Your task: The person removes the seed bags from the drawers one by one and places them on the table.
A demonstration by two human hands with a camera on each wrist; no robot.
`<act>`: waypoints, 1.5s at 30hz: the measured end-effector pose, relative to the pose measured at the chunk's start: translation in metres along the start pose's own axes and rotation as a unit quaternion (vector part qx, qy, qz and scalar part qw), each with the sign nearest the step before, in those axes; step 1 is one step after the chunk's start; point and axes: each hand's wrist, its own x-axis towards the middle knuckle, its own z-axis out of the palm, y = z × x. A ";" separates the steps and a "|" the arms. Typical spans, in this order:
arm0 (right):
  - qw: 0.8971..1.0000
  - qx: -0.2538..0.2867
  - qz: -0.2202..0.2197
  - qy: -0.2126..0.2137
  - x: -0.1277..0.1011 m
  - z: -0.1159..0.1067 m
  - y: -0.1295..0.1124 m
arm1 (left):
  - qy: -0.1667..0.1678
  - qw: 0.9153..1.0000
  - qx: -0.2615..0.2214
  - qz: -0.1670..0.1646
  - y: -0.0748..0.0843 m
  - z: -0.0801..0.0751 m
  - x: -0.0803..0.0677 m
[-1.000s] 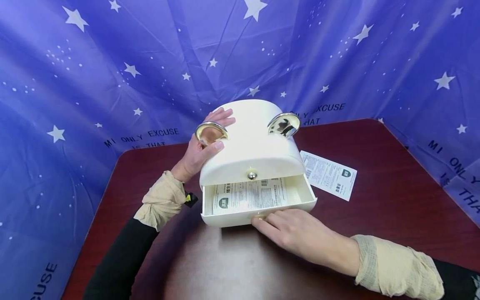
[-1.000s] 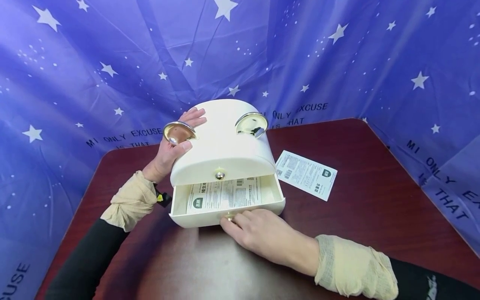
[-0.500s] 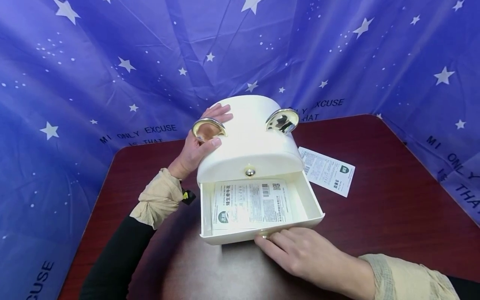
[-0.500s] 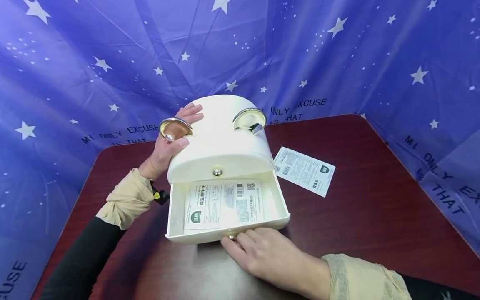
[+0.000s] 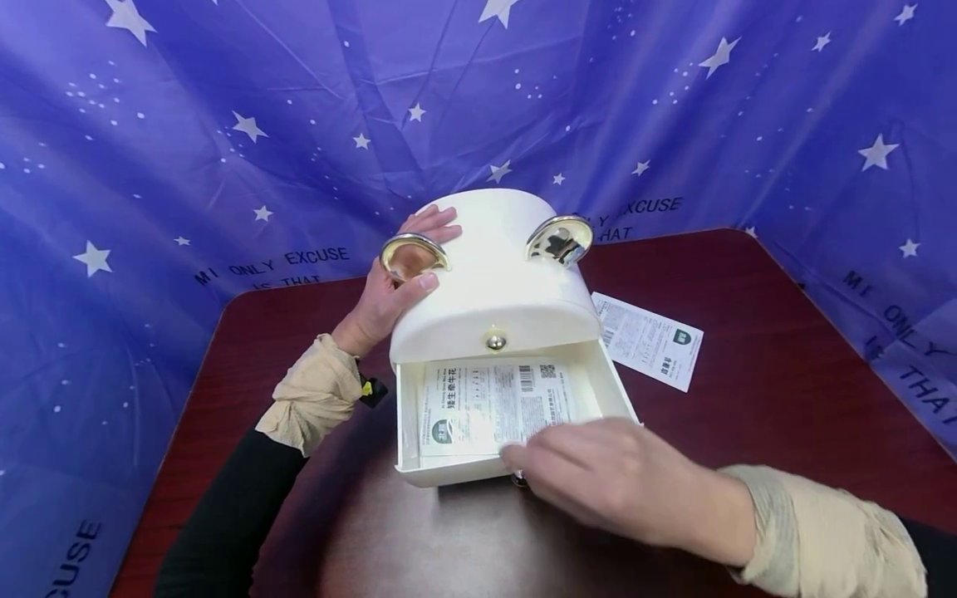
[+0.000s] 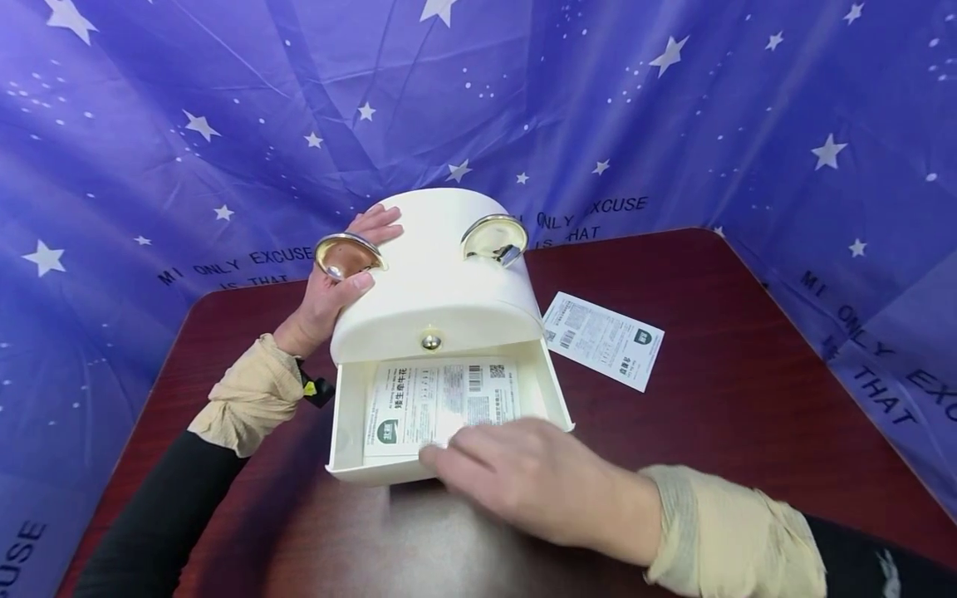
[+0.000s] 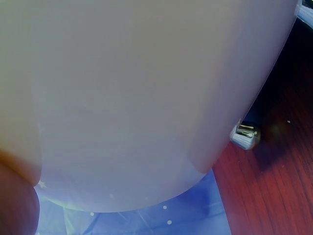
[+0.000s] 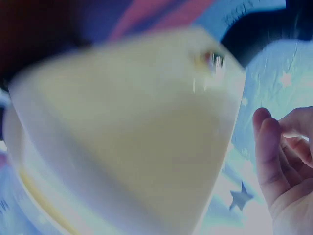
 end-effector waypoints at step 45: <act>0.943 0.122 0.147 -0.271 0.021 0.015 0.055 | -0.008 1.000 0.015 -0.012 0.003 -0.002 -0.001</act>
